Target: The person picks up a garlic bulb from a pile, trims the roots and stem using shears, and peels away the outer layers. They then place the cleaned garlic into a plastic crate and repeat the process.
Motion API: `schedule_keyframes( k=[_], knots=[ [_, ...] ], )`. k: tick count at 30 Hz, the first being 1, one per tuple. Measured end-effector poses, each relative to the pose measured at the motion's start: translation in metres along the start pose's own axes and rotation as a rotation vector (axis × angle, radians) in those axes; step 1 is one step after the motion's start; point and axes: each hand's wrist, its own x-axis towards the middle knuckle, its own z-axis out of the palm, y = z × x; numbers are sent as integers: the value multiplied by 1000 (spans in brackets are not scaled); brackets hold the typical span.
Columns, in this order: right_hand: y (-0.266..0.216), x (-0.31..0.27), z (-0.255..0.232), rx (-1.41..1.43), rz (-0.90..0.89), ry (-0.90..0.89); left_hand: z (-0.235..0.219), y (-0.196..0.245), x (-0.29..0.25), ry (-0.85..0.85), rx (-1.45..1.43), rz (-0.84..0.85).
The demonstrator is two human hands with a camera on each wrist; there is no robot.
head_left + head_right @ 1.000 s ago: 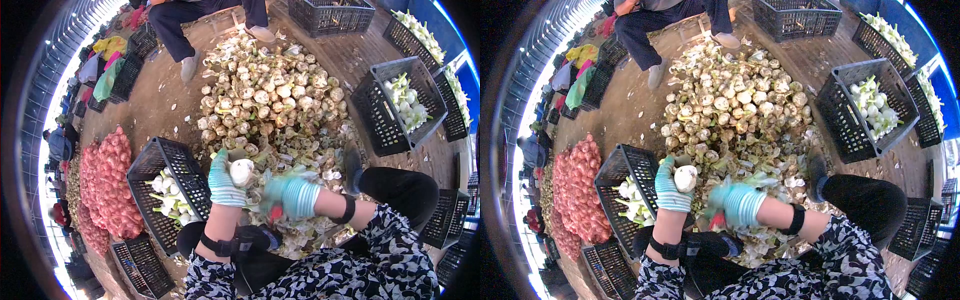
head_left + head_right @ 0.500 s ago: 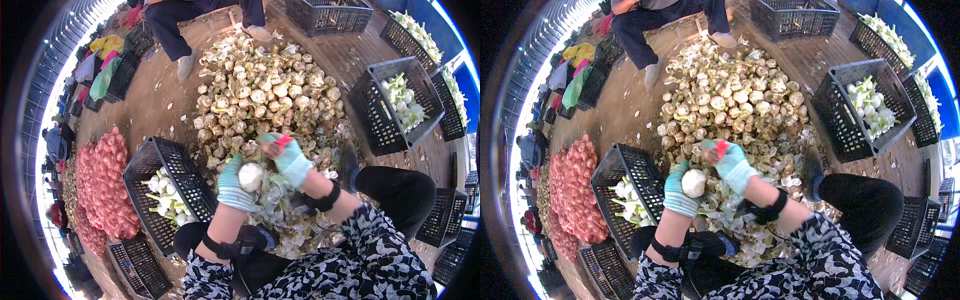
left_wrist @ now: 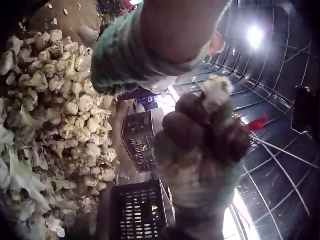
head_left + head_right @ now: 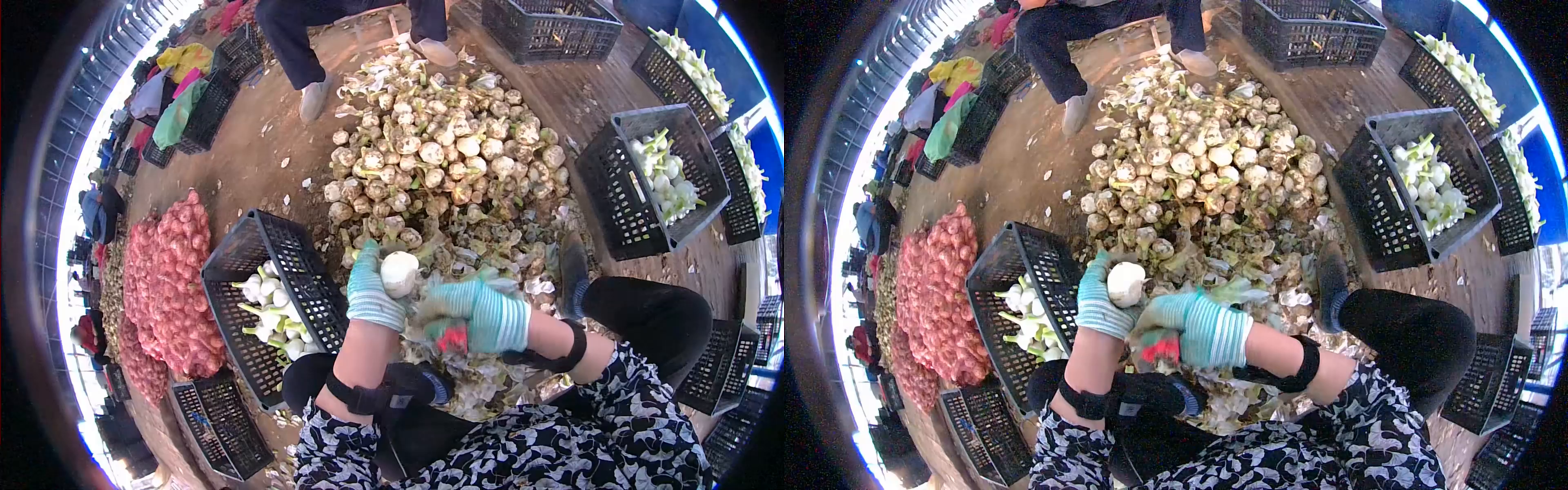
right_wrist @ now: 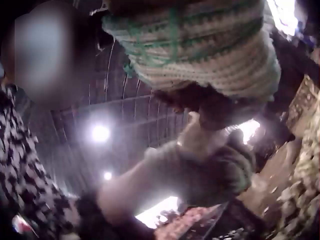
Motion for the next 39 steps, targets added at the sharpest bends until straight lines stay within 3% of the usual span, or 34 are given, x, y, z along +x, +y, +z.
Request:
schedule_keyframes(
  k=[1,3,4,5,7,8,9,11,12,13,15,17,19,20,22,25,27,28,29,31,32,33,34,35,36,37,38,39],
  knots=[
    [13,-4,-1,-1,2,-5,1,0,-1,14,6,-5],
    [49,-10,-9,1146,739,473,8,-8,-8,-134,-14,62],
    [39,-1,-9,902,747,493,11,-11,-7,-109,-41,28],
    [47,-2,-5,901,749,494,10,-11,-8,-109,-42,26],
    [63,-4,4,984,744,454,9,-8,-14,-197,9,11],
    [60,-9,4,1152,622,536,9,-10,-7,-83,114,171],
    [59,-10,3,1150,621,536,8,-12,-4,-86,113,172],
    [44,-2,1,629,636,329,9,-14,-6,36,196,336],
    [60,-4,8,954,480,467,8,-14,-9,35,252,325],
    [55,1,12,956,482,468,8,-15,-10,37,253,323],
    [41,14,17,1258,655,838,11,-17,-11,65,258,431],
    [47,14,13,1418,709,855,14,-15,-14,96,271,434],
    [40,9,10,744,675,498,8,-13,-10,56,263,386],
    [60,4,8,1324,681,567,6,-12,-7,56,263,388],
    [80,-7,10,1279,658,594,7,-11,-6,68,229,352],
    [72,-10,14,1069,560,608,15,-12,-16,123,236,374],
    [46,5,9,1290,654,896,13,-13,-13,111,223,372],
    [47,3,2,1283,719,668,13,-14,-11,100,208,368],
    [48,3,7,1280,719,669,13,-15,-10,98,207,367],
    [45,5,22,53,198,636,12,-17,-9,56,181,333],
    [42,-1,18,839,536,575,10,-14,-8,57,181,334],
    [44,-7,13,842,535,575,8,-9,-7,91,159,233],
    [45,-12,8,137,646,116,6,-5,-7,122,140,134],
    [47,-14,5,-576,681,-345,6,-3,-8,118,144,136],
    [48,-13,4,-582,681,-338,8,-1,-8,127,143,128],
    [43,-8,1,-452,507,-77,9,-2,-8,140,136,115],
    [37,-5,0,-311,337,170,6,-9,-3,146,181,206],
    [34,-2,0,-168,166,421,4,-18,4,39,158,253]
  ],
)
